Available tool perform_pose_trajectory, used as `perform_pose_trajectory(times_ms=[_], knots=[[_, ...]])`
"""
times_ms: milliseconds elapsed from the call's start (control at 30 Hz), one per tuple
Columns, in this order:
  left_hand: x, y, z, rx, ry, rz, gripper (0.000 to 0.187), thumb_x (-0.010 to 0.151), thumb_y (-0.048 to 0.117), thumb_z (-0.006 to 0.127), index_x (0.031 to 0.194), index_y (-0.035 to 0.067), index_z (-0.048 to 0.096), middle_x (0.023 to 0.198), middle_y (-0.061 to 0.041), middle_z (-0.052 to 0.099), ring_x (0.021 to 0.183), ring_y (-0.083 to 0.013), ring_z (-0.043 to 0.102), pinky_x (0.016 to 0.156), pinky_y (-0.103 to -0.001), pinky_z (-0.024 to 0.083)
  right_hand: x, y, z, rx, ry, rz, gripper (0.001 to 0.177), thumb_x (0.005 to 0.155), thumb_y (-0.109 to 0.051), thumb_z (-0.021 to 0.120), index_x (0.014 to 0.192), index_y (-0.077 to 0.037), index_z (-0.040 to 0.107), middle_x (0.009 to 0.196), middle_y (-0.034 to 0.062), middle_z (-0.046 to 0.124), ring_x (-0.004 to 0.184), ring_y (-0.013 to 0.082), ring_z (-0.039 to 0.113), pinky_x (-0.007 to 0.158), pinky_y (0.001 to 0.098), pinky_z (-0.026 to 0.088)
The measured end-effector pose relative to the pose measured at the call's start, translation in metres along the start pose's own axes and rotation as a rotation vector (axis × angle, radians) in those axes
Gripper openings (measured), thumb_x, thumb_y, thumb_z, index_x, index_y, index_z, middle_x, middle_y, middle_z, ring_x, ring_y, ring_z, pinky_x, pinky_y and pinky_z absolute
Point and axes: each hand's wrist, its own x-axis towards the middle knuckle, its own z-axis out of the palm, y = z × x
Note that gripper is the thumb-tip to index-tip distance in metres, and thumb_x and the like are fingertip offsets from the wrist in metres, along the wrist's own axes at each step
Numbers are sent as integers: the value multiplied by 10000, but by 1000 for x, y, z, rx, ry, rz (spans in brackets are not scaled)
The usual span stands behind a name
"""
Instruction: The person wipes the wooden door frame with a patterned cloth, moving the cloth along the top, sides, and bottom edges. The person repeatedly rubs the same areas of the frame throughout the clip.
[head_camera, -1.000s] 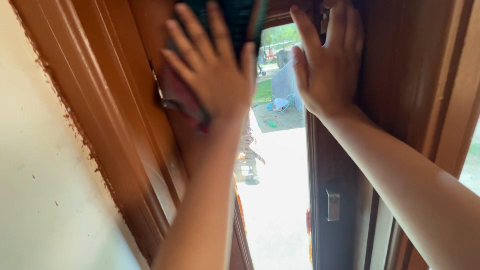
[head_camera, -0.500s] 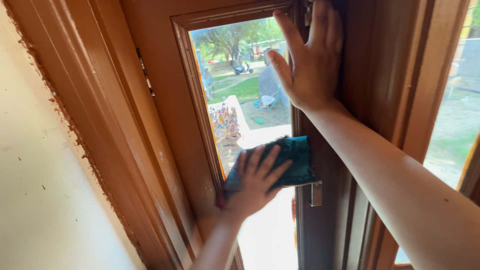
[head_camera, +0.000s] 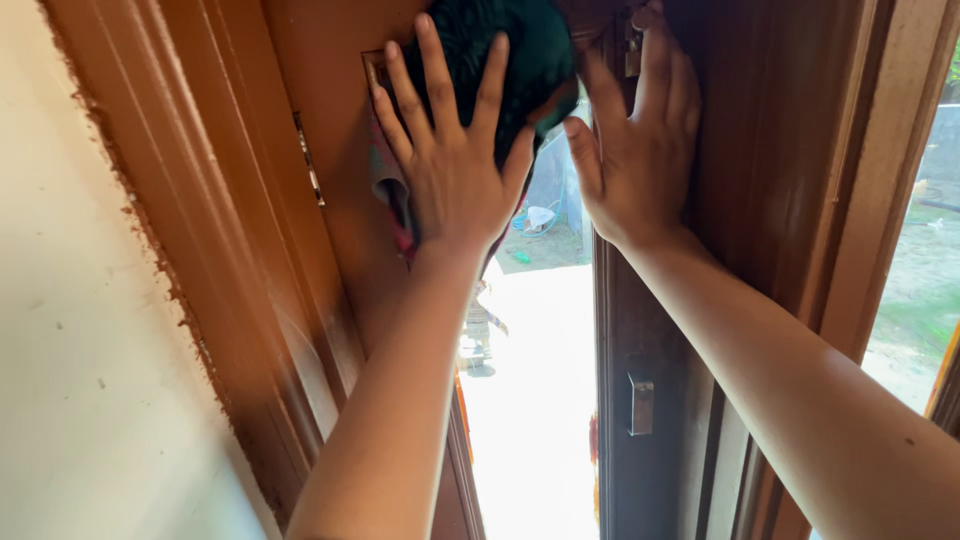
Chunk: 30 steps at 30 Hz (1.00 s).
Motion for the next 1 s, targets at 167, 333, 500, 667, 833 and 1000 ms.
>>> perform_pose_trajectory(times_ms=[167,333,500,667,833,1000], knots=[[-45,51,25,-41,-56,15,720,1029,545,582,1639,255,334,1689,-249,154,1545,-521,172,1234,-714,143,-6,3,5,149,43,64,673,1169,-635,288,1644,-162,353,1707,172,261,1590,392,295,1333,560,218],[-142,63,21,-268,-243,176,698,930,502,648,1528,181,484,1688,-213,233,1556,-491,217,1227,-698,157,-9,2,-3,186,19,40,573,1165,-565,465,1613,-212,411,1698,187,242,1567,454,244,1302,588,227],[-177,21,10,-328,-302,370,719,937,537,662,1572,268,458,1711,-190,207,1569,-475,176,1221,-690,129,-13,-1,-6,17,-49,5,478,1179,-393,598,1608,-208,495,1714,234,203,1561,496,242,1287,627,242],[-111,-8,-9,-143,-291,312,779,949,596,634,1616,290,373,1707,-200,140,1561,-503,111,1231,-718,119,-8,3,1,-47,-31,-9,437,1193,-389,510,1592,-211,512,1689,247,223,1566,489,253,1286,621,239],[-20,-10,-13,-16,-187,224,787,944,637,610,1623,367,316,1707,-171,65,1563,-510,64,1241,-739,108,-5,1,-1,216,36,109,601,1183,-520,307,1645,-163,447,1730,177,347,1569,365,312,1312,547,227],[11,36,6,14,-113,59,749,1017,662,547,1645,357,275,1712,-164,63,1578,-491,54,1229,-768,97,-5,1,0,472,116,100,703,1145,-640,345,1607,-112,379,1681,134,365,1583,296,303,1346,468,241]])
